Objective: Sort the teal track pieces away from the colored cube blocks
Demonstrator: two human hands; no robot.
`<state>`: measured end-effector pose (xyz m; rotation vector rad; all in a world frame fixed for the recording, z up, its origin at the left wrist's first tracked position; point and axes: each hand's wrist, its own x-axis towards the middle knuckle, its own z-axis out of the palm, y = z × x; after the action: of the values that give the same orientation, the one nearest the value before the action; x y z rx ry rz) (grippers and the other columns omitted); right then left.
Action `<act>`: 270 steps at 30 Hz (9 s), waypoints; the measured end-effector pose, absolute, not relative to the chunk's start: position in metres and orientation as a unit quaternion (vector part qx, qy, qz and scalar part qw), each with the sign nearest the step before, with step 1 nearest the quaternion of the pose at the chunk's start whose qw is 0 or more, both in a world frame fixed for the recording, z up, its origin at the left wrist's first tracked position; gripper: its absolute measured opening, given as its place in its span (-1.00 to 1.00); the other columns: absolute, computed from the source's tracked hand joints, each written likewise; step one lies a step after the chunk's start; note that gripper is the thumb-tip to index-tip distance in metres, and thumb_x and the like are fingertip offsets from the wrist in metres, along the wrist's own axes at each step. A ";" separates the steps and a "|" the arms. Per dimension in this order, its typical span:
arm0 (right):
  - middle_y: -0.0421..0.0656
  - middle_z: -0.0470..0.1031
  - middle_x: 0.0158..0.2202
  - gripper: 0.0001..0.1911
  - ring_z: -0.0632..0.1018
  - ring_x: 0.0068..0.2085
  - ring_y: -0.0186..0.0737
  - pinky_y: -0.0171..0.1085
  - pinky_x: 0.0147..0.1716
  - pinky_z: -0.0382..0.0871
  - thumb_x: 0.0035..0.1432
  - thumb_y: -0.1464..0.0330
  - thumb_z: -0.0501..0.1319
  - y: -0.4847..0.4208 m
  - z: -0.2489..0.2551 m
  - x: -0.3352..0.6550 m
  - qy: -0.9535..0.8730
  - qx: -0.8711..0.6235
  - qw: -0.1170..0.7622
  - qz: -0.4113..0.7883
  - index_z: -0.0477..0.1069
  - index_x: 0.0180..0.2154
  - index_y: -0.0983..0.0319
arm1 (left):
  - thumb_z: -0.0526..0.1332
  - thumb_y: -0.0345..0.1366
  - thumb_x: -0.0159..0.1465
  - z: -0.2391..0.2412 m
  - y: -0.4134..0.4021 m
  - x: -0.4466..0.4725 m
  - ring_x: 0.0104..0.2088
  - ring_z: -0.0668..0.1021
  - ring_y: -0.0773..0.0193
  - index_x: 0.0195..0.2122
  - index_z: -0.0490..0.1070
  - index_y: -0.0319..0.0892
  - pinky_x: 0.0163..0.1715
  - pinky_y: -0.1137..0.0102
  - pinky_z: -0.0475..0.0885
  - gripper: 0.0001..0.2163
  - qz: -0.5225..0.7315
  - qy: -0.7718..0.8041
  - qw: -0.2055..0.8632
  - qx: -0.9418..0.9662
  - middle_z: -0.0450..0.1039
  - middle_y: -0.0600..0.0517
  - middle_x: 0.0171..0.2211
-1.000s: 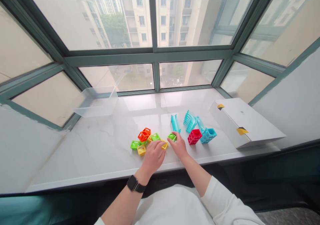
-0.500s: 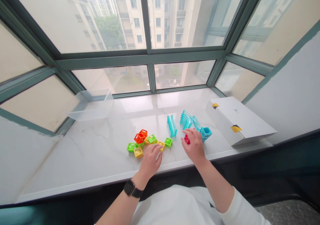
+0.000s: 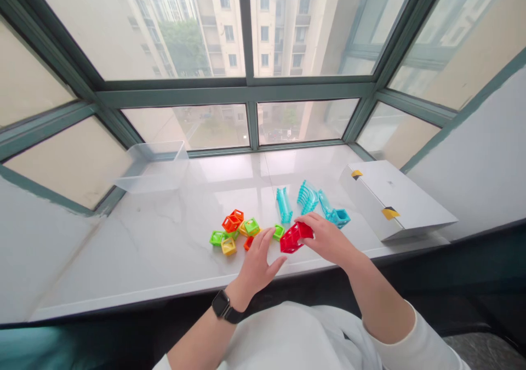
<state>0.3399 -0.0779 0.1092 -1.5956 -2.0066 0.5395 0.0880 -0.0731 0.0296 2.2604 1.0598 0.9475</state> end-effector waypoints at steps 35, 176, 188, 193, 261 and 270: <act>-0.03 0.47 0.20 -0.51 0.47 0.22 -0.11 -0.15 0.25 0.31 0.26 0.47 0.17 0.041 0.039 0.221 -0.719 -0.591 0.289 0.225 0.41 0.22 0.17 | 0.27 -0.26 0.36 0.031 -0.039 0.003 -0.03 0.64 0.05 0.29 0.37 0.01 -0.13 0.25 0.55 -0.53 0.181 0.621 0.160 0.746 0.55 -0.09 0.12; -0.16 0.45 -0.22 -0.78 0.38 -0.13 -0.11 -0.12 0.02 0.16 0.41 0.37 0.15 -0.036 -0.036 0.246 -0.776 -0.563 0.278 0.065 0.59 -0.11 0.12 | 0.26 -0.09 0.37 0.000 0.011 0.035 0.00 0.56 -0.16 0.34 0.34 -0.12 0.40 -0.14 -0.02 -0.46 0.164 0.553 -0.013 0.817 0.65 -0.15 -0.16; -0.17 0.46 -0.23 -0.80 0.42 -0.10 -0.11 -0.05 0.20 0.13 0.38 0.38 0.17 -0.034 -0.038 0.245 -0.772 -0.553 0.303 0.085 0.58 -0.11 0.12 | 0.11 -0.13 0.48 0.015 0.002 0.022 0.36 0.36 -0.07 0.35 0.31 -0.08 0.45 -0.18 -0.10 -0.55 0.182 0.503 0.028 0.844 0.47 -0.13 0.26; -0.19 0.45 -0.25 -0.81 0.46 -0.10 -0.13 -0.04 0.25 0.12 0.39 0.36 0.16 -0.033 -0.037 0.245 -0.764 -0.551 0.321 0.099 0.56 -0.12 0.12 | 0.29 0.03 0.34 0.020 -0.022 0.021 0.29 0.40 -0.13 0.24 0.40 -0.12 0.38 -0.06 0.16 -0.47 0.225 0.492 0.023 0.841 0.43 -0.18 0.25; 0.07 0.40 0.16 -0.55 0.48 0.16 0.16 0.17 0.20 0.42 0.20 0.50 0.21 -0.058 -0.047 0.272 -0.706 -0.629 0.307 0.107 0.49 0.11 0.15 | 0.22 -0.07 0.40 -0.049 -0.062 -0.033 0.45 0.17 -0.28 0.38 0.14 -0.22 0.37 -0.26 0.12 -0.40 0.378 0.641 -0.021 0.668 0.13 -0.39 0.39; -0.03 0.42 0.21 -0.40 0.49 0.23 -0.03 -0.02 0.28 0.41 0.13 0.58 0.23 -0.041 -0.047 0.212 -0.750 -0.523 0.334 0.228 0.42 0.20 0.11 | 0.09 -0.07 0.47 -0.067 -0.027 -0.046 0.26 0.45 -0.08 0.36 0.21 -0.10 0.28 -0.09 0.35 -0.52 0.380 0.629 0.099 0.671 0.40 -0.21 0.24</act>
<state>0.2123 -0.0413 -0.0471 -1.3658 -1.9587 0.5943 -0.0462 -0.0270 -0.0667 1.9853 1.8591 1.1245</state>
